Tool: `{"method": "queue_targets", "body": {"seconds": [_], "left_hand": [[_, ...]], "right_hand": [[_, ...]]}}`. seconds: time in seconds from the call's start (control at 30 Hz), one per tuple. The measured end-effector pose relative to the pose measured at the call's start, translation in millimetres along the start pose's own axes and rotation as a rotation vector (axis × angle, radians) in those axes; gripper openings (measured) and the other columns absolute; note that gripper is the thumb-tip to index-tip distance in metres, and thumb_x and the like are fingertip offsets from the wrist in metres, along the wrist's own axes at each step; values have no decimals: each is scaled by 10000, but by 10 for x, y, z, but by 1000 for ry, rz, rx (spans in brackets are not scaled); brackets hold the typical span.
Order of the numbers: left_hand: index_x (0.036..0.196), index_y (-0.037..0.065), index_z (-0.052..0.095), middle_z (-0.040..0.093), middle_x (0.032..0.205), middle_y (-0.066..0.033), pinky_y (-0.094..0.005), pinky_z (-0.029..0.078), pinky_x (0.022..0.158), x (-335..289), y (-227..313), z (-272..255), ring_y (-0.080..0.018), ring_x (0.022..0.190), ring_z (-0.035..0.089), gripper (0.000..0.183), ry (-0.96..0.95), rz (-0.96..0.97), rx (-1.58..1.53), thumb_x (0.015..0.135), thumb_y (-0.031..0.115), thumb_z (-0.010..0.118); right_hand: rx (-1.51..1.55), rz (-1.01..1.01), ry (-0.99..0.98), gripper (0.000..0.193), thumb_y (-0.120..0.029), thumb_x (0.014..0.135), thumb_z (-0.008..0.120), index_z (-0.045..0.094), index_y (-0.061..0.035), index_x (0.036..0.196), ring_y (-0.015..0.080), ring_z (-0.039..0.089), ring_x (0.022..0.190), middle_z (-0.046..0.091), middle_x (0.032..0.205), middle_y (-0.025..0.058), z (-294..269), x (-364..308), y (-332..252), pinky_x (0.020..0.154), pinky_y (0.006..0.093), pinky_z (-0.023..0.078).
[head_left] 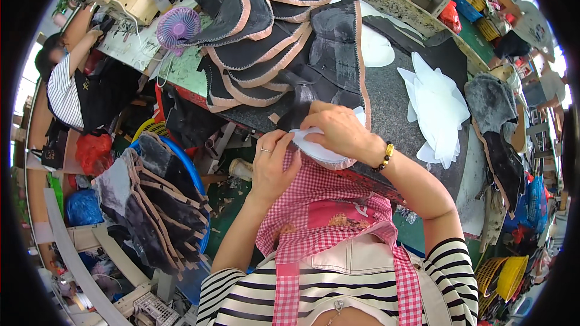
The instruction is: The person inserts white foam insoles and grey fuzzy lining into black slipper uppers. They repeatedly pick up the components, align the foam and lining, and press them into the slipper shell. The person handles the items one at a time, turning them over to fit the parts inside.
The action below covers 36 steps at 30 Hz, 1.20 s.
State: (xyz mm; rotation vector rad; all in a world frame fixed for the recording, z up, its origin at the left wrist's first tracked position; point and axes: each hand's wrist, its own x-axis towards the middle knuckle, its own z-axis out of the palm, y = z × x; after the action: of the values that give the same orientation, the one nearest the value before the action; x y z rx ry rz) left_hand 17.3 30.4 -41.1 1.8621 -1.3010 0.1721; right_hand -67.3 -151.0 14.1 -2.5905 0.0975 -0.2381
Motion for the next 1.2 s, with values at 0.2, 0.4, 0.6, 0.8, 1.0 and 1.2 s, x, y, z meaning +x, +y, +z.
{"method": "queue_targets", "body": {"seconds": [0.2,0.4,0.6,0.8,1.0,1.2], "left_hand": [[1147,9,569,534,1119,-178,-457,432,898,-43,-47,83,-377,1048,508,487,31,1,124,689,83,715],[1129,12,562,512,1108,-172,-429,437,873,43,24,57,-358,1023,511,484,-3,-28,26,667,30,704],[1097,6,554,509,1097,-176,-428,441,859,84,74,-9,-363,1006,512,461,-22,-61,26,661,33,703],[1087,-8,569,524,1079,-178,-427,451,843,101,72,4,-359,989,521,445,-4,-14,58,663,43,696],[1046,-26,611,553,1026,-174,-425,466,813,79,2,-106,-351,950,546,361,-7,80,101,713,97,676],[1108,4,569,560,1042,-161,-436,443,831,413,144,-199,-350,976,549,481,88,31,128,715,239,720]], "right_hand": [[-116,27,86,171,-199,730,706,631,-66,807,307,616,853,579,847,124,173,31,-136,732,392,500],[-159,26,-41,204,-144,734,718,627,-11,859,311,616,895,587,920,139,109,37,-127,758,389,506],[-170,60,-74,211,-111,690,731,627,3,834,317,636,902,615,909,143,151,171,-146,722,399,520],[93,-37,-98,149,-111,713,724,643,-31,809,272,618,924,623,862,95,66,127,26,800,386,484],[1081,15,145,127,-39,773,709,658,3,881,206,619,876,655,905,84,-662,-447,501,822,340,490],[805,228,1080,179,-109,894,616,583,-46,1058,164,588,866,613,925,45,-2088,-1599,1530,827,346,486]]}}
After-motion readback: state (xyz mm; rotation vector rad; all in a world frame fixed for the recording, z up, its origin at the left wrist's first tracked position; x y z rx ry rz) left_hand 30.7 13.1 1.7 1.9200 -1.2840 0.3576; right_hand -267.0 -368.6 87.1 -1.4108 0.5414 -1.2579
